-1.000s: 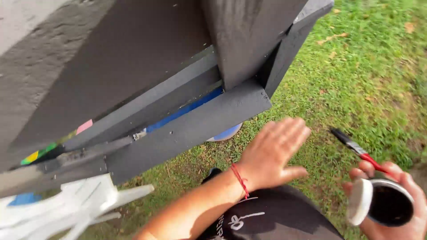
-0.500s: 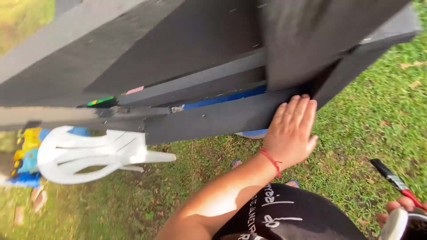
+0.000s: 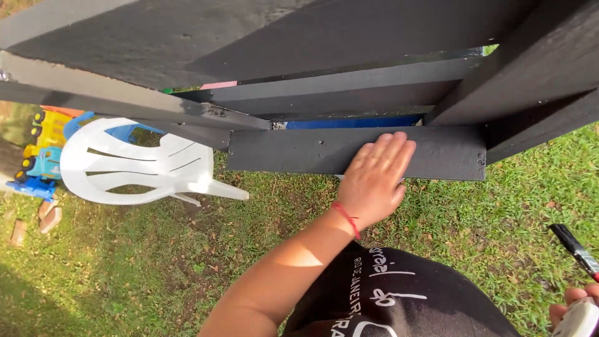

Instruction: Painting a black wooden structure, likely a chair or stand, using a paintbrush and a small can of black paint.

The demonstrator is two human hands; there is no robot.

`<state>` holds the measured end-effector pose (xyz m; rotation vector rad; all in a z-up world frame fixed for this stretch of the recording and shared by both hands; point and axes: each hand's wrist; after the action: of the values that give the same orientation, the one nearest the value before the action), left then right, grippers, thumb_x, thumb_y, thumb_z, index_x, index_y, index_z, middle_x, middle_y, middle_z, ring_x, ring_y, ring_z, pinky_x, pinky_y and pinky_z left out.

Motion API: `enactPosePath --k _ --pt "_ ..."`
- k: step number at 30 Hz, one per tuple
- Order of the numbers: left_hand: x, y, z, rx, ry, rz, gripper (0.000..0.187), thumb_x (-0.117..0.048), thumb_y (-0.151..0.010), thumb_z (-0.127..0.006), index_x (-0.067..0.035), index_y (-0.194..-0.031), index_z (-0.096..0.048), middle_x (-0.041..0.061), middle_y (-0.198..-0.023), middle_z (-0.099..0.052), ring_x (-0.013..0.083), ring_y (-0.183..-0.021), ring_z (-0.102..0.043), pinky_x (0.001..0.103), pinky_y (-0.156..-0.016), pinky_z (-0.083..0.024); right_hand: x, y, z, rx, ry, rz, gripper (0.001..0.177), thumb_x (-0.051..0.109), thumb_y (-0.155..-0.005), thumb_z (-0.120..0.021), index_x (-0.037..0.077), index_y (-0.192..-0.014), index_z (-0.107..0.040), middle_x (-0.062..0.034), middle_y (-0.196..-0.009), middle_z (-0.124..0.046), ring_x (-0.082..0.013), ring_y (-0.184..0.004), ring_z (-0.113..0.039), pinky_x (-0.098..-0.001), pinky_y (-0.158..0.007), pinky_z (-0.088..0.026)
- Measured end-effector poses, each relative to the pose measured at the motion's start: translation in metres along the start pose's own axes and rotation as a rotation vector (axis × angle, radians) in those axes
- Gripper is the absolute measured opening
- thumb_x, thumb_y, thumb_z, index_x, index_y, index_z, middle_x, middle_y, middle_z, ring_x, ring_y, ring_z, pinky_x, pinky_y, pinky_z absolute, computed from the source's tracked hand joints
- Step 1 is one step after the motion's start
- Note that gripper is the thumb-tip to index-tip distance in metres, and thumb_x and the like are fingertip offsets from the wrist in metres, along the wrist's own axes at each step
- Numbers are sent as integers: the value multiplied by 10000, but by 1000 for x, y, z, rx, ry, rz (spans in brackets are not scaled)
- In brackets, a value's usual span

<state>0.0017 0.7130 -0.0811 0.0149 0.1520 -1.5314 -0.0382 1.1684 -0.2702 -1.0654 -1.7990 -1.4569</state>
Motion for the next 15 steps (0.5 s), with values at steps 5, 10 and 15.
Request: enactPosePath --k 5,10,15 --pt "50 32 12 59 18 179 760 -393 -935 -554 -139 -1571 -223 76 -1642 -219 259 -1520 -177 426 -1234 -137 -4 6 10 103 -158 45 451 585 -1139 -563 329 -1503 -491 318 -1284 -629 64 -1071 -575 -190 -806 -430" --pt "92 56 33 216 38 434 741 -350 -968 -500 -99 -1573 -154 130 -1649 -123 286 -1512 -109 435 -1230 -88 -4 8 7 163 -269 29 352 531 -1158 -588 292 -1416 -581 265 -1267 -661 18 -1082 -598 -219 -815 -435" --pt "142 94 21 119 -40 549 738 -342 -951 -517 -85 -1561 -192 143 -1642 -169 302 -1508 -156 447 -1231 -118 -3 7 5 233 -365 27 392 481 -1160 -630 241 -1460 -551 201 -1231 -701 -25 -1027 -641 -246 -759 -484"
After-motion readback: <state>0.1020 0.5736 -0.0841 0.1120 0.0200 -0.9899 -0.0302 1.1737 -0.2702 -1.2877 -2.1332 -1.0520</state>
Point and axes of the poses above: each hand's wrist, its own y-axis away from the middle knuckle, its own z-axis out of the back of the hand, x = y × z
